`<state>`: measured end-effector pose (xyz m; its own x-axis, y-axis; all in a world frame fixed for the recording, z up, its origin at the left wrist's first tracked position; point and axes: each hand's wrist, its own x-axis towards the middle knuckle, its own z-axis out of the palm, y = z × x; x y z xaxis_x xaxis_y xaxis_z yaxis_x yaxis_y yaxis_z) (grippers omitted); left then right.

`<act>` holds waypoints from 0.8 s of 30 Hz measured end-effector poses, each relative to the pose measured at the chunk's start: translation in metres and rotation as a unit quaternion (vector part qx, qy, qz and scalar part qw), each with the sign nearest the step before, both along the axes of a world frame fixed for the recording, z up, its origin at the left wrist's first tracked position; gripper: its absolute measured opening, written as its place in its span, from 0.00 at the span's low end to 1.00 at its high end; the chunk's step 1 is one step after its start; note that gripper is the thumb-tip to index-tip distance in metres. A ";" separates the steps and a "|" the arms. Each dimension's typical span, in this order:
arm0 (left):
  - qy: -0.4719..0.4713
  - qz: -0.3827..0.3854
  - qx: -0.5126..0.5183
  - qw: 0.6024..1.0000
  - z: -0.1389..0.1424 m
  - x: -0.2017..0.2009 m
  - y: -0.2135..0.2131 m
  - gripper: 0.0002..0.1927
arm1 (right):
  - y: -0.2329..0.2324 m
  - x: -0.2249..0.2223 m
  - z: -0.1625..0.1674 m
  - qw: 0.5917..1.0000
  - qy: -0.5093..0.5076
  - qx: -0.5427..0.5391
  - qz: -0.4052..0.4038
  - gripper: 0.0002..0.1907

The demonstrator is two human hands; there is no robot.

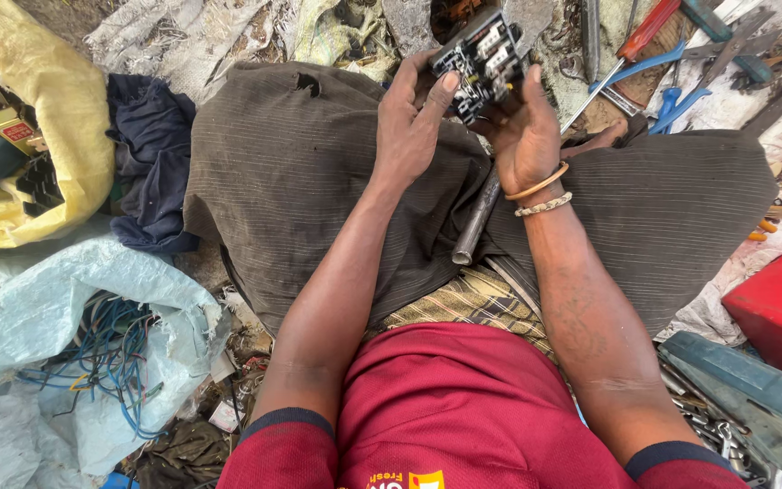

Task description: The person disassembles a small black electronic component using a screwdriver and hammer, then uses pliers to strip and bend wires. The person works on the component while sitting on the ground in a cluttered outdoor area.

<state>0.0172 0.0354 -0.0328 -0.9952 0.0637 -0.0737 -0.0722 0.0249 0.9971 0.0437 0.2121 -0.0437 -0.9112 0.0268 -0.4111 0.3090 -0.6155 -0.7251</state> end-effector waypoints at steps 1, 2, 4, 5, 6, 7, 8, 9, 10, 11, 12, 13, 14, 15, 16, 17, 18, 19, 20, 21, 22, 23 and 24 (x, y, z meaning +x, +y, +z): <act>-0.018 0.008 -0.033 0.999 0.000 -0.003 0.001 0.32 | 0.003 0.000 0.000 0.996 -0.027 0.079 0.008 0.30; -0.035 0.015 -0.066 0.997 0.000 -0.006 0.002 0.31 | 0.006 0.000 0.001 0.986 -0.055 0.158 0.014 0.30; -0.057 -0.001 -0.098 0.994 -0.002 -0.016 0.003 0.25 | 0.013 0.002 0.007 0.935 -0.055 0.344 0.071 0.30; -0.068 -0.010 -0.113 0.991 -0.003 -0.021 0.005 0.23 | 0.016 0.006 0.011 0.885 -0.030 0.448 0.119 0.30; 0.034 0.004 -0.146 0.989 -0.006 -0.026 0.006 0.20 | 0.018 0.011 0.017 0.821 -0.005 0.546 0.164 0.30; 0.135 0.017 -0.179 0.974 -0.009 -0.032 0.007 0.18 | 0.018 0.017 0.024 0.764 -0.010 0.611 0.208 0.29; 0.233 0.028 -0.211 0.949 -0.013 -0.036 0.008 0.17 | 0.015 0.026 0.030 0.700 -0.016 0.668 0.251 0.29; 0.258 0.019 -0.255 0.932 -0.017 -0.039 0.008 0.18 | 0.011 0.035 0.035 0.631 -0.025 0.719 0.291 0.28; 0.283 0.010 -0.296 0.912 -0.022 -0.041 0.008 0.19 | 0.004 0.045 0.040 0.605 -0.012 0.734 0.309 0.30; 0.307 0.002 -0.336 0.890 -0.026 -0.043 0.008 0.20 | -0.003 0.052 0.043 0.578 0.001 0.748 0.326 0.32; 0.303 -0.019 -0.367 0.879 -0.030 -0.044 0.008 0.21 | -0.008 0.057 0.045 0.549 0.015 0.762 0.343 0.34; 0.298 -0.039 -0.398 0.867 -0.033 -0.042 0.009 0.22 | -0.013 0.059 0.046 0.546 0.008 0.758 0.356 0.34; 0.292 -0.059 -0.429 0.853 -0.035 -0.041 0.009 0.23 | -0.016 0.060 0.045 0.543 0.001 0.754 0.370 0.34; 0.277 -0.069 -0.421 0.861 -0.037 -0.041 0.009 0.24 | -0.018 0.060 0.043 0.541 -0.006 0.749 0.382 0.35; 0.262 -0.081 -0.412 0.869 -0.037 -0.039 0.009 0.25 | -0.017 0.059 0.041 0.554 -0.018 0.738 0.385 0.35; 0.249 -0.092 -0.404 0.876 -0.038 -0.039 0.009 0.27 | -0.014 0.057 0.038 0.566 -0.029 0.727 0.387 0.35; 0.240 -0.088 -0.359 0.898 -0.037 -0.038 0.009 0.23 | -0.009 0.054 0.035 0.578 -0.040 0.717 0.387 0.36; 0.228 -0.086 -0.312 0.918 -0.037 -0.038 0.008 0.21 | -0.004 0.053 0.032 0.601 -0.031 0.712 0.362 0.36; 0.213 -0.087 -0.265 0.936 -0.036 -0.037 0.007 0.22 | 0.002 0.054 0.029 0.623 -0.025 0.705 0.338 0.37; 0.182 -0.093 -0.269 0.941 -0.035 -0.037 0.006 0.22 | 0.009 0.054 0.026 0.644 -0.018 0.697 0.313 0.37; 0.154 -0.095 -0.274 0.945 -0.035 -0.037 0.006 0.22 | 0.016 0.054 0.023 0.684 0.014 0.674 0.278 0.37; 0.128 -0.096 -0.279 0.947 -0.034 -0.039 0.005 0.23 | 0.022 0.052 0.020 0.720 0.050 0.648 0.243 0.37; 0.113 -0.105 -0.259 0.953 -0.033 -0.041 0.005 0.24 | 0.027 0.051 0.017 0.754 0.084 0.618 0.207 0.37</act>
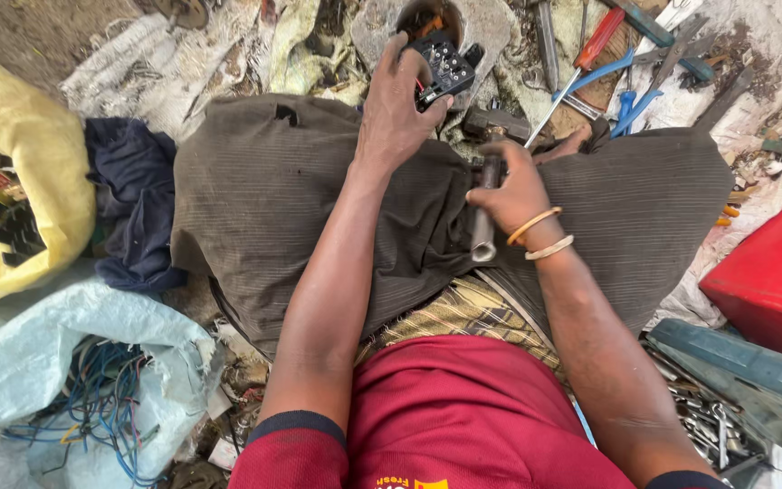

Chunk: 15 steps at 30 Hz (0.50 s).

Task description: The person disassembles a small black electronic component using a screwdriver and hammer, then uses pliers to strip and bend wires. The person works on the component while sitting on the ground in a cluttered outdoor area.

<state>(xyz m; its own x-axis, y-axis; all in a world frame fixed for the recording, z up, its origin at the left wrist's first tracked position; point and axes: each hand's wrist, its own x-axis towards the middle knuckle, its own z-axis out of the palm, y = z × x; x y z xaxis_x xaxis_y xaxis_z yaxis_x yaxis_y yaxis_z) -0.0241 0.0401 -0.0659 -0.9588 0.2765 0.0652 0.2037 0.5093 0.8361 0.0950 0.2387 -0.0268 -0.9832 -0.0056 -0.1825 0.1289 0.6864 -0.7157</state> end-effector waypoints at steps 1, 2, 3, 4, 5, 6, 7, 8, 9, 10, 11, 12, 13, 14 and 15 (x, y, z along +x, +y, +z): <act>-0.021 -0.007 0.018 1.000 0.001 -0.002 0.000 0.26 | 0.003 -0.001 -0.004 0.979 -0.069 -0.156 -0.112 0.38; -0.041 -0.014 0.035 0.998 0.002 -0.005 0.000 0.29 | 0.005 -0.003 -0.007 0.916 -0.134 -0.306 -0.220 0.39; -0.024 -0.013 0.029 0.999 0.002 -0.012 0.002 0.32 | 0.006 -0.004 -0.010 0.816 -0.192 -0.444 -0.318 0.40; -0.008 -0.012 0.024 1.000 0.003 -0.020 0.003 0.35 | 0.007 -0.006 -0.012 0.785 -0.197 -0.482 -0.335 0.38; 0.006 -0.010 0.020 1.000 0.003 -0.027 0.004 0.38 | 0.007 -0.006 -0.015 0.752 -0.202 -0.519 -0.352 0.36; 0.019 -0.027 0.022 0.999 0.003 -0.034 0.006 0.43 | 0.007 -0.007 -0.016 0.718 -0.206 -0.554 -0.366 0.34; 0.032 -0.043 0.025 0.998 0.002 -0.042 0.005 0.47 | 0.006 -0.007 -0.018 0.721 -0.203 -0.564 -0.347 0.32; 0.046 -0.059 0.028 0.997 0.001 -0.048 0.004 0.52 | 0.006 -0.008 -0.019 0.724 -0.200 -0.573 -0.328 0.30; 0.027 -0.075 0.025 0.996 -0.001 -0.051 0.003 0.54 | 0.006 -0.008 -0.020 0.727 -0.197 -0.581 -0.309 0.29; 0.006 -0.091 0.023 0.996 -0.003 -0.052 0.001 0.56 | 0.006 -0.009 -0.022 0.718 -0.203 -0.580 -0.327 0.26; -0.014 -0.108 0.021 0.994 -0.007 -0.053 -0.002 0.58 | 0.006 -0.010 -0.024 0.708 -0.210 -0.579 -0.346 0.22; -0.004 -0.109 -0.019 0.994 -0.010 -0.053 -0.004 0.58 | 0.007 -0.011 -0.026 0.699 -0.215 -0.577 -0.363 0.19; 0.005 -0.109 -0.059 0.992 -0.014 -0.051 -0.008 0.58 | 0.008 -0.013 -0.029 0.687 -0.228 -0.571 -0.387 0.18; 0.011 -0.110 -0.100 0.989 -0.018 -0.047 -0.011 0.58 | 0.009 -0.015 -0.032 0.672 -0.244 -0.564 -0.412 0.17; 0.018 -0.104 -0.121 0.987 -0.021 -0.047 -0.012 0.59 | 0.010 -0.017 -0.036 0.656 -0.261 -0.558 -0.436 0.16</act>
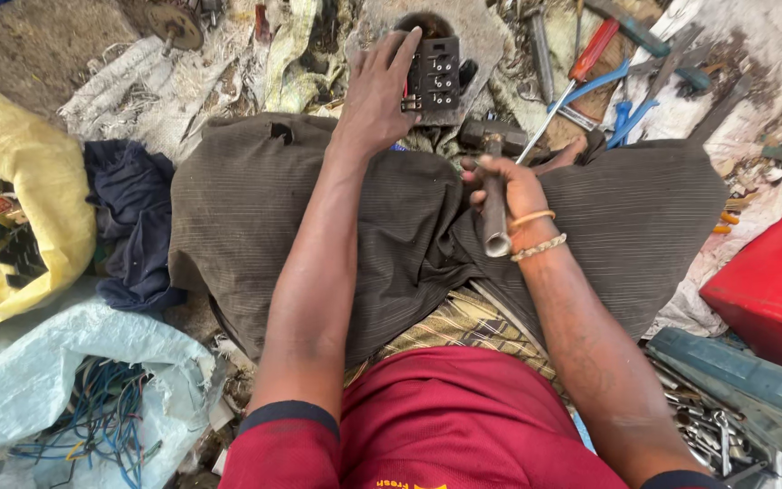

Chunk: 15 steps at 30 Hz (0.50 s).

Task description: The person disassembles a small black electronic component using a screwdriver and hammer, then uses pliers to strip and bend wires. The person works on the component while sitting on the ground in a cluttered outdoor area.

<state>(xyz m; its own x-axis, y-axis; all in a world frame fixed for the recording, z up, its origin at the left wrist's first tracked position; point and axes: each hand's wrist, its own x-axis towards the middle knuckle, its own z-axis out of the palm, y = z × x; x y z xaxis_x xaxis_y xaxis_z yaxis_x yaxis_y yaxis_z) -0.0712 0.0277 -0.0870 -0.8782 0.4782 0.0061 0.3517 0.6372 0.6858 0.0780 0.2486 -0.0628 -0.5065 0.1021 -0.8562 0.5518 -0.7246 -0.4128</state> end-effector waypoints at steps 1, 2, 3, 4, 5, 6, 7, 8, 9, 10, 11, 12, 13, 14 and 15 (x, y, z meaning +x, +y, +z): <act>0.014 0.005 -0.019 1.000 -0.003 -0.001 -0.001 0.60 | 0.001 -0.002 -0.005 1.000 0.006 -0.025 -0.001 0.15; 0.029 0.011 -0.037 0.999 -0.006 -0.002 -0.001 0.62 | 0.002 -0.003 -0.009 0.999 0.013 -0.048 -0.002 0.14; 0.024 0.015 -0.038 0.999 -0.008 -0.002 -0.002 0.60 | 0.002 -0.003 -0.013 0.997 0.017 -0.071 -0.003 0.13; 0.019 0.018 -0.040 0.999 -0.009 -0.003 -0.001 0.58 | 0.003 -0.003 -0.017 0.998 0.022 -0.063 0.000 0.13; 0.015 0.023 -0.041 0.999 -0.011 -0.004 -0.001 0.56 | 0.003 -0.001 -0.020 0.998 0.027 -0.055 0.004 0.13; 0.032 0.047 -0.020 0.998 -0.011 -0.003 0.001 0.56 | 0.003 -0.001 -0.022 0.998 0.033 -0.048 0.009 0.13; 0.052 0.071 0.000 0.996 -0.012 -0.003 0.003 0.56 | 0.003 0.001 -0.024 0.998 0.036 -0.044 0.016 0.12; 0.071 0.093 0.020 0.993 -0.013 -0.003 0.005 0.56 | 0.004 0.003 -0.025 0.998 0.038 -0.040 0.021 0.11; 0.056 0.086 -0.001 0.995 -0.013 -0.003 0.006 0.58 | 0.004 0.004 -0.025 0.998 0.038 -0.036 0.023 0.11; 0.041 0.077 -0.020 0.996 -0.014 -0.005 0.008 0.59 | 0.003 0.005 -0.023 0.998 0.044 -0.022 0.030 0.10; 0.027 0.067 -0.039 0.997 -0.015 -0.006 0.009 0.61 | 0.001 0.005 -0.019 0.998 0.051 -0.007 0.036 0.10; 0.028 0.065 -0.030 0.997 -0.016 -0.006 0.007 0.59 | -0.001 0.006 -0.014 0.997 0.057 0.008 0.042 0.10; 0.030 0.065 -0.020 0.997 -0.017 -0.007 0.005 0.58 | -0.005 0.006 -0.007 0.995 0.056 0.052 0.057 0.11; 0.034 0.067 -0.009 0.997 -0.018 -0.008 0.004 0.57 | -0.009 0.006 0.001 0.991 0.056 0.096 0.074 0.13; 0.039 0.062 -0.007 0.997 -0.019 -0.010 0.002 0.57 | -0.015 0.007 0.010 0.984 0.056 0.139 0.093 0.15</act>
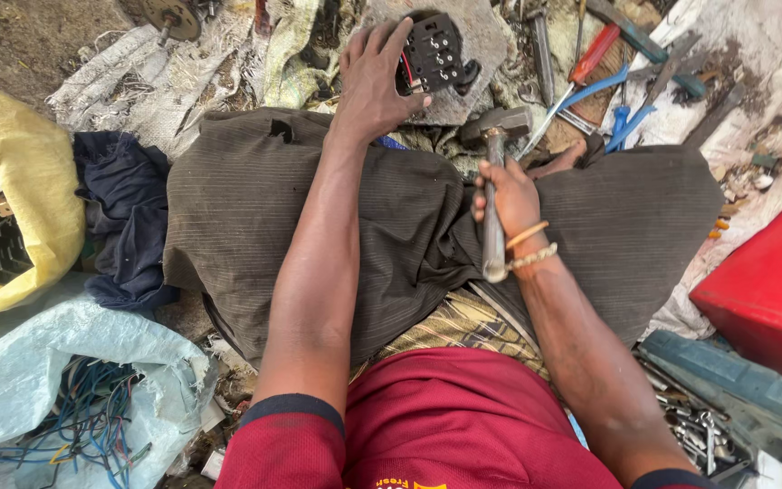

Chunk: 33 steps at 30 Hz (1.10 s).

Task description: The person disassembles a small black electronic component using a screwdriver and hammer, then uses pliers to strip and bend wires. The person works on the component while sitting on the ground in a cluttered outdoor area.

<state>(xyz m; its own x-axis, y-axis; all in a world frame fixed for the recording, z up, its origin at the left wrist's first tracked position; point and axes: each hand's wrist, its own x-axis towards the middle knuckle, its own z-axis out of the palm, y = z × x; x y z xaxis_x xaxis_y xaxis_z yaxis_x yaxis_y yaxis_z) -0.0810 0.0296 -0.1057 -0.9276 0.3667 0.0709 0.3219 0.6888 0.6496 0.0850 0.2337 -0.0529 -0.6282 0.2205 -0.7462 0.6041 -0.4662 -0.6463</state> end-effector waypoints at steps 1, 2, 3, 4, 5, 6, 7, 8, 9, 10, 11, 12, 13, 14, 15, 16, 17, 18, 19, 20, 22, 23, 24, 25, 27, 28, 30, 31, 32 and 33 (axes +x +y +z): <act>0.005 -0.004 0.001 1.000 -0.001 -0.001 -0.002 0.56 | -0.006 0.001 0.010 0.998 0.031 0.046 0.028 0.20; 0.007 -0.008 0.001 1.000 -0.001 -0.001 -0.003 0.55 | -0.011 0.003 0.020 0.992 0.061 0.090 0.057 0.25; 0.006 -0.003 -0.004 1.000 -0.001 -0.002 -0.004 0.56 | -0.017 0.007 0.030 0.984 0.088 0.132 0.086 0.31; 0.005 0.002 -0.008 1.000 -0.001 -0.002 -0.004 0.56 | -0.022 0.010 0.040 0.972 0.111 0.181 0.104 0.32; 0.007 0.005 -0.011 1.000 -0.001 -0.002 -0.004 0.56 | -0.025 0.012 0.049 0.956 0.135 0.230 0.119 0.34; 0.024 0.002 -0.008 1.000 0.000 -0.002 -0.004 0.55 | -0.026 0.013 0.056 0.937 0.157 0.281 0.134 0.36; 0.040 -0.001 -0.005 0.999 0.001 -0.001 -0.003 0.54 | -0.026 0.013 0.063 0.929 0.179 0.293 0.137 0.36; 0.054 -0.004 -0.003 0.999 0.002 -0.001 -0.003 0.53 | -0.026 0.011 0.066 0.921 0.200 0.304 0.141 0.36; 0.053 0.000 -0.005 0.999 0.003 0.001 -0.002 0.53 | -0.027 0.007 0.068 0.912 0.221 0.314 0.145 0.36; 0.055 0.003 -0.005 0.998 0.004 0.001 -0.001 0.54 | -0.028 0.002 0.067 0.896 0.220 0.348 0.167 0.37; 0.061 0.008 -0.005 0.998 0.005 0.000 0.000 0.54 | -0.030 -0.009 0.064 0.877 0.221 0.383 0.189 0.37; 0.057 0.004 0.001 0.998 0.006 -0.001 0.000 0.54 | -0.031 -0.017 0.062 0.856 0.222 0.417 0.210 0.38; 0.053 0.000 0.009 0.999 0.007 -0.001 0.000 0.53 | -0.031 -0.026 0.060 0.857 0.204 0.412 0.231 0.39; 0.048 -0.003 0.015 0.999 0.007 -0.002 0.000 0.53 | -0.030 -0.033 0.059 0.858 0.186 0.405 0.254 0.40; 0.060 -0.003 0.003 0.998 0.008 -0.003 0.000 0.53 | -0.028 -0.036 0.061 0.859 0.168 0.397 0.276 0.41; 0.074 -0.002 -0.009 0.997 0.008 -0.002 0.000 0.53 | -0.027 -0.036 0.062 0.860 0.145 0.411 0.266 0.41; 0.092 0.005 -0.021 0.996 0.008 -0.004 0.000 0.54 | -0.021 -0.035 0.067 0.858 0.128 0.425 0.258 0.41; 0.099 0.004 -0.002 0.995 0.008 -0.004 0.000 0.53 | -0.018 -0.034 0.069 0.857 0.108 0.436 0.252 0.41; 0.099 -0.001 0.019 0.995 0.007 -0.003 0.000 0.52 | -0.014 -0.030 0.073 0.832 0.165 0.466 0.251 0.39; 0.096 -0.009 0.043 0.994 0.007 -0.003 0.000 0.52 | -0.011 -0.026 0.076 0.804 0.218 0.494 0.248 0.37; 0.090 -0.004 0.039 0.995 0.006 -0.001 0.002 0.53 | -0.012 -0.025 0.075 0.786 0.259 0.512 0.232 0.36; 0.093 0.001 0.037 0.995 0.006 -0.001 0.002 0.54 | -0.015 -0.027 0.073 0.798 0.243 0.507 0.218 0.37; 0.089 0.003 0.033 0.995 0.006 -0.002 0.003 0.55 | -0.018 -0.029 0.070 0.811 0.225 0.499 0.205 0.38; 0.083 0.004 0.029 0.996 0.006 -0.002 0.003 0.55 | -0.020 -0.032 0.069 0.683 0.253 0.639 0.247 0.40; 0.093 -0.001 0.017 0.996 0.007 -0.004 0.004 0.55 | -0.021 -0.035 0.070 0.350 0.280 0.841 0.301 0.45; 0.107 -0.004 0.006 0.994 0.007 -0.004 0.004 0.55 | -0.021 -0.034 0.070 0.524 0.251 0.749 0.318 0.43; 0.125 0.001 0.003 0.992 0.007 -0.005 0.003 0.54 | -0.014 -0.026 0.078 0.801 0.176 0.475 0.321 0.39; 0.113 0.001 0.010 0.994 0.007 -0.004 0.004 0.54 | -0.012 -0.022 0.080 0.754 0.233 0.530 0.310 0.37; 0.101 -0.001 0.022 0.995 0.007 -0.003 0.004 0.54 | -0.010 -0.015 0.083 0.701 0.288 0.580 0.299 0.35; 0.102 -0.002 0.020 0.995 0.006 -0.002 0.004 0.54 | -0.012 -0.017 0.080 0.696 0.301 0.590 0.278 0.35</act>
